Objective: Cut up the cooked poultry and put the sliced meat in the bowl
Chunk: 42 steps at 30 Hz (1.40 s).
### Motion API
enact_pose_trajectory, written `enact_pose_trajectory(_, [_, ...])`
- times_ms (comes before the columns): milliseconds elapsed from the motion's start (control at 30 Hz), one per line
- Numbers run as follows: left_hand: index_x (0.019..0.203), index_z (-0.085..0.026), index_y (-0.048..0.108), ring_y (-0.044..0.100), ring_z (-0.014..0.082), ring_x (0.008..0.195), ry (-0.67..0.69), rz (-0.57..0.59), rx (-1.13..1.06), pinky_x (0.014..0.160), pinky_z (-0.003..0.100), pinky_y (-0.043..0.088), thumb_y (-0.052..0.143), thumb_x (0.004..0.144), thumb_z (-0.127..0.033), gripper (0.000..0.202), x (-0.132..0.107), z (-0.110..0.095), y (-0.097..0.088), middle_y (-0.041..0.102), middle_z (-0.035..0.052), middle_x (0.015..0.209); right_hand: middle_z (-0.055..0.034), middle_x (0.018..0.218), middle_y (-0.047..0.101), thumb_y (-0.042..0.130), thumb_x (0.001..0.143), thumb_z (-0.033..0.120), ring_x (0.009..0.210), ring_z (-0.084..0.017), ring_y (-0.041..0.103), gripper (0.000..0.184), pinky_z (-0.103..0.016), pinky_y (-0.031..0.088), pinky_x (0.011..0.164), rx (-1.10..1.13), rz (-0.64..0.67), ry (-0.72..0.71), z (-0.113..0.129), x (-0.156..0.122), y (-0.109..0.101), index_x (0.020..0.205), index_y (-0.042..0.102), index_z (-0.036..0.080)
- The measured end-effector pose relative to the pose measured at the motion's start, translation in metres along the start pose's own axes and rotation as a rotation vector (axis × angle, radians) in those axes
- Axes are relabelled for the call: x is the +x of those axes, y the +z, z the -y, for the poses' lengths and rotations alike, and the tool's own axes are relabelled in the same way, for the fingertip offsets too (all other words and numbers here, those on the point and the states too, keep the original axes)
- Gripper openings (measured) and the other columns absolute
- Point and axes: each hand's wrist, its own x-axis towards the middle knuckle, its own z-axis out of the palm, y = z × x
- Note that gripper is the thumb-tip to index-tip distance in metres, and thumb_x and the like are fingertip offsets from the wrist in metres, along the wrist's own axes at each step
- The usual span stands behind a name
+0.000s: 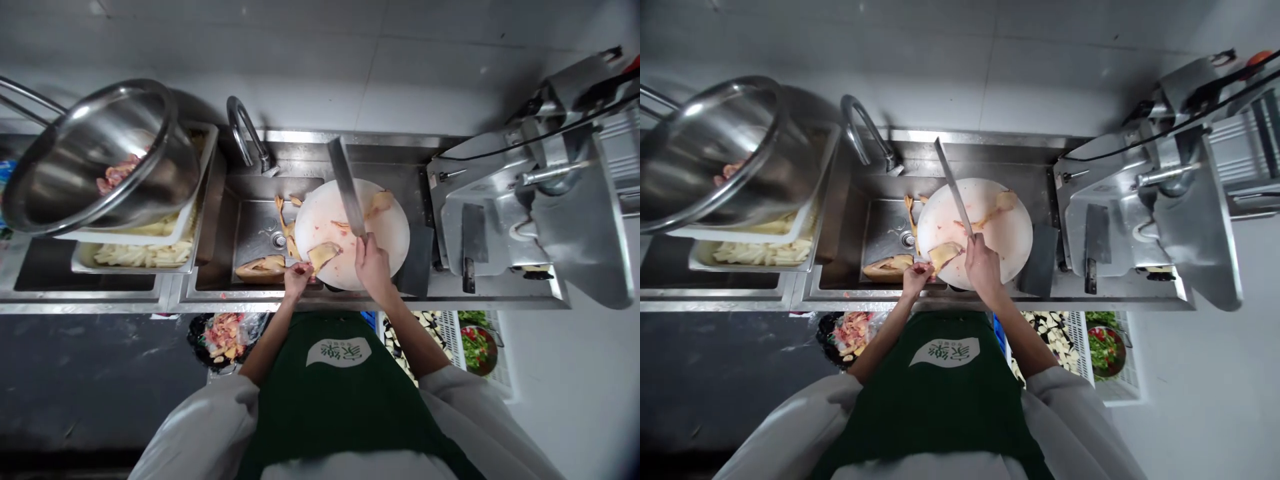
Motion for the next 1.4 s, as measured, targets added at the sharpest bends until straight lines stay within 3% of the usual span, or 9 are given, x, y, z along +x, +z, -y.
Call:
enact_pose_trajectory(233, [0.074, -0.016, 0.058, 0.061, 0.0109, 0.048, 0.05, 0.052, -0.046, 0.048, 0.027, 0.058, 0.092, 0.059, -0.041, 0.046, 0.0, 0.008, -0.006, 0.064, -0.0022, 0.066, -0.0164, 0.103, 0.074, 0.033, 0.106, 0.028, 0.091, -0.025, 0.07, 0.035, -0.031, 0.048, 0.078, -0.026, 0.341, 0.074, -0.004, 0.006, 0.056, 0.113, 0.065, 0.014])
enact_pose_trajectory(433, [0.076, -0.016, 0.058, 0.065, 0.0139, 0.052, 0.023, 0.067, -0.096, 0.051, 0.031, 0.061, 0.094, 0.056, -0.041, 0.048, 0.0, 0.013, -0.011, 0.067, -0.0004, 0.069, -0.0157, 0.092, 0.073, 0.029, 0.108, 0.035, 0.082, -0.026, 0.069, 0.041, -0.03, 0.045, 0.072, 0.032, -0.002, -0.046, 0.002, 0.018, 0.006, 0.122, 0.06, 0.012])
enact_pose_trajectory(500, [0.077, -0.016, 0.06, 0.065, 0.0141, 0.053, 0.027, 0.072, -0.099, 0.053, 0.032, 0.061, 0.093, 0.057, -0.041, 0.047, 0.0, 0.014, -0.012, 0.068, 0.0005, 0.071, -0.0155, 0.091, 0.073, 0.026, 0.109, 0.038, 0.081, -0.026, 0.069, 0.045, -0.029, 0.045, 0.071, 0.082, -0.086, -0.056, 0.01, 0.012, 0.007, 0.124, 0.059, 0.011])
enact_pose_trajectory(667, [0.074, -0.016, 0.059, 0.063, 0.0129, 0.05, 0.052, 0.062, -0.108, 0.05, 0.03, 0.06, 0.093, 0.057, -0.044, 0.047, 0.001, 0.015, -0.01, 0.066, -0.0013, 0.069, -0.0163, 0.095, 0.074, 0.036, 0.106, 0.028, 0.086, -0.024, 0.069, 0.035, -0.029, 0.046, 0.075, 0.011, 0.252, 0.099, 0.014, 0.001, 0.059, 0.119, 0.064, 0.011])
enact_pose_trajectory(767, [0.074, -0.016, 0.058, 0.063, 0.0132, 0.049, 0.036, 0.054, -0.117, 0.05, 0.031, 0.06, 0.093, 0.056, -0.045, 0.049, 0.001, 0.014, -0.011, 0.066, -0.0018, 0.067, -0.0154, 0.103, 0.074, 0.04, 0.105, 0.029, 0.095, -0.024, 0.069, 0.033, -0.028, 0.046, 0.08, 0.039, 0.314, 0.086, -0.004, 0.012, 0.074, 0.117, 0.065, 0.012])
enact_pose_trajectory(933, [0.077, -0.016, 0.059, 0.065, 0.0151, 0.05, -0.004, 0.07, -0.141, 0.051, 0.032, 0.061, 0.094, 0.052, -0.044, 0.052, -0.001, 0.013, -0.014, 0.067, -0.0016, 0.066, -0.0141, 0.097, 0.074, 0.042, 0.104, 0.029, 0.091, -0.024, 0.068, 0.03, -0.027, 0.045, 0.078, 0.034, 0.265, 0.015, -0.02, 0.026, 0.043, 0.105, 0.067, 0.014])
enact_pose_trajectory(1133, [0.078, -0.016, 0.06, 0.066, 0.0143, 0.053, -0.008, 0.052, -0.156, 0.054, 0.031, 0.061, 0.094, 0.053, -0.043, 0.051, -0.003, 0.012, -0.012, 0.069, 0.0001, 0.071, -0.0155, 0.09, 0.073, 0.025, 0.108, 0.039, 0.082, -0.028, 0.069, 0.047, -0.031, 0.045, 0.071, 0.081, -0.062, -0.046, 0.016, -0.002, 0.02, 0.124, 0.059, 0.011])
enact_pose_trajectory(1300, [0.076, -0.018, 0.057, 0.061, 0.0128, 0.049, -0.006, 0.053, -0.114, 0.051, 0.03, 0.057, 0.092, 0.059, -0.047, 0.048, -0.002, 0.012, -0.011, 0.064, -0.0025, 0.065, -0.0185, 0.104, 0.074, 0.032, 0.107, 0.029, 0.093, -0.026, 0.071, 0.041, -0.03, 0.048, 0.079, -0.001, 0.289, 0.086, 0.028, -0.012, 0.069, 0.132, 0.058, 0.01])
enact_pose_trajectory(1400, [0.078, -0.018, 0.059, 0.062, 0.0141, 0.057, 0.088, 0.007, 0.019, 0.057, 0.03, 0.057, 0.086, 0.068, -0.048, 0.042, -0.005, 0.007, -0.013, 0.063, 0.0, 0.071, -0.0183, 0.112, 0.074, 0.038, 0.106, 0.029, 0.102, -0.025, 0.07, 0.038, -0.028, 0.047, 0.084, 0.009, 0.335, 0.075, 0.016, 0.0, 0.084, 0.128, 0.061, 0.01])
